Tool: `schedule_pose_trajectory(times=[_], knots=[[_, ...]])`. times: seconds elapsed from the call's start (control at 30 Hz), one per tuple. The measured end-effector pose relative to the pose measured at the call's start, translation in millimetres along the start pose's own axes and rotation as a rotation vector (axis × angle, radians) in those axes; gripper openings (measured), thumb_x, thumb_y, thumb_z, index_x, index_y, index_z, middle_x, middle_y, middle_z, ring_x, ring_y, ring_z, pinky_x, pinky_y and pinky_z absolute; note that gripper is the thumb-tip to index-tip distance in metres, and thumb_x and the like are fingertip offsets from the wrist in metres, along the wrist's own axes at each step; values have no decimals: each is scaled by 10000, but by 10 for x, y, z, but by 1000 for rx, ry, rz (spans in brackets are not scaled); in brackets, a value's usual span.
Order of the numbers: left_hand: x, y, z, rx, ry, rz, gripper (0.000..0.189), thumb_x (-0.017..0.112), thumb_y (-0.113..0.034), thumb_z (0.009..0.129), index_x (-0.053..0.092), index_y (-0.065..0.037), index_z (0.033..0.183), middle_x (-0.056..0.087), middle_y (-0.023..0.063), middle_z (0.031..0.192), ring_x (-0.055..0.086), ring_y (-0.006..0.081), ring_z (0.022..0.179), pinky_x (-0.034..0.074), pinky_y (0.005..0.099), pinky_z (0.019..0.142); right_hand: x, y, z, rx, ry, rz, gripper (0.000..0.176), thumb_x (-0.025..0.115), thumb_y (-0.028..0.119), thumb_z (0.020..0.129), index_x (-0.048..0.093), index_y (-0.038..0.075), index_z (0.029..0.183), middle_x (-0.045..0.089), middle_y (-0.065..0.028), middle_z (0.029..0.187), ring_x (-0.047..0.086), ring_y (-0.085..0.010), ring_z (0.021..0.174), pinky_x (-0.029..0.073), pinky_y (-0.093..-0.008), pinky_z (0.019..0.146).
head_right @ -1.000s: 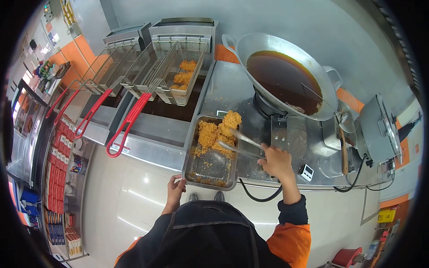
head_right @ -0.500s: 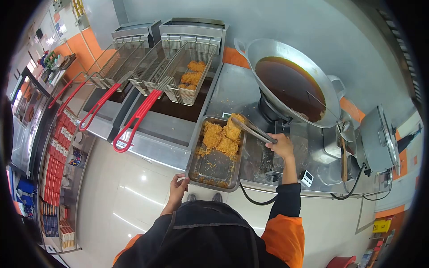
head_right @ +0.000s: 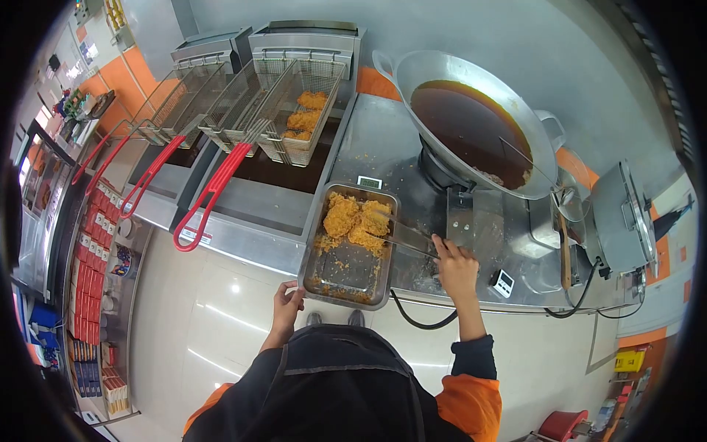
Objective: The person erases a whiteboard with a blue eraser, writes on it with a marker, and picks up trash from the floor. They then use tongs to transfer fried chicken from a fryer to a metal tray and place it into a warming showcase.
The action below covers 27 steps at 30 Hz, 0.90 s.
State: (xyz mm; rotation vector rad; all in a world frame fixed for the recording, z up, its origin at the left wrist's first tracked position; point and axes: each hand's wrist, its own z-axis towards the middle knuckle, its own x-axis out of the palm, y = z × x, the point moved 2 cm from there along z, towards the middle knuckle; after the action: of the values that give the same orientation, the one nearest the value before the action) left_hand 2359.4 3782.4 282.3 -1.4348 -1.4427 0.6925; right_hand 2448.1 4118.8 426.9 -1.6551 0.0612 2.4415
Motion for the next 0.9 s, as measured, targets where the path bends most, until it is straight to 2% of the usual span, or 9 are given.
schedule_pose_trajectory(times=[0.07, 0.17, 0.3, 0.6, 0.7, 0.8, 0.9], knots=[[14, -33, -15, -12, -1, -13, 216, 599, -109, 868, 478, -28, 1028, 542, 15, 621, 416, 51, 516, 311, 210, 471, -195, 40, -24, 16, 47, 9, 368, 638, 106, 709, 631, 152, 1073, 622, -15, 910, 598, -204, 685, 483, -338, 654], [49, -119, -52, -22, 4, -47, 223, 611, -114, 863, 481, -31, 1024, 551, 17, 628, 425, 51, 520, 315, 208, 476, -345, 105, -100, -78, 64, -22, 434, 641, 80, 665, 632, 148, 1093, 611, -15, 892, 586, -206, 713, 465, -329, 632], [115, -268, -90, -3, 34, -114, 228, 624, -119, 856, 485, -34, 1017, 563, 20, 640, 433, 54, 523, 322, 208, 486, -284, 294, -184, -126, -38, -157, 386, 565, 92, 705, 640, 151, 1079, 609, -13, 895, 584, -162, 697, 460, -309, 624], [319, -540, -212, -1, 92, -143, 250, 633, -122, 849, 474, -25, 1016, 592, 52, 669, 436, 59, 526, 342, 206, 508, -112, 631, -155, 78, -22, -335, 361, 569, 118, 711, 640, 123, 1065, 555, -25, 790, 567, -200, 677, 448, -321, 606], [337, -514, -213, 24, 134, -140, 254, 636, -122, 847, 474, -24, 1016, 600, 62, 682, 434, 61, 527, 345, 207, 505, -76, 633, -78, 40, -23, -327, 354, 571, 117, 706, 639, 107, 1053, 541, -30, 765, 573, -193, 684, 450, -323, 593], [347, -503, -203, 5, 95, -156, 249, 637, -120, 845, 481, -22, 1011, 602, 63, 690, 435, 61, 530, 345, 209, 502, -37, 582, -81, -26, -31, -323, 352, 559, 119, 723, 617, 119, 1070, 546, -24, 805, 572, -190, 634, 460, -329, 596], [294, -455, -177, -18, 70, -161, 247, 636, -112, 842, 487, -22, 1017, 599, 62, 694, 436, 62, 532, 344, 211, 501, -125, 548, -143, -46, -51, -259, 335, 579, 112, 700, 639, 99, 1029, 542, -25, 751, 568, -185, 608, 446, -322, 544]])
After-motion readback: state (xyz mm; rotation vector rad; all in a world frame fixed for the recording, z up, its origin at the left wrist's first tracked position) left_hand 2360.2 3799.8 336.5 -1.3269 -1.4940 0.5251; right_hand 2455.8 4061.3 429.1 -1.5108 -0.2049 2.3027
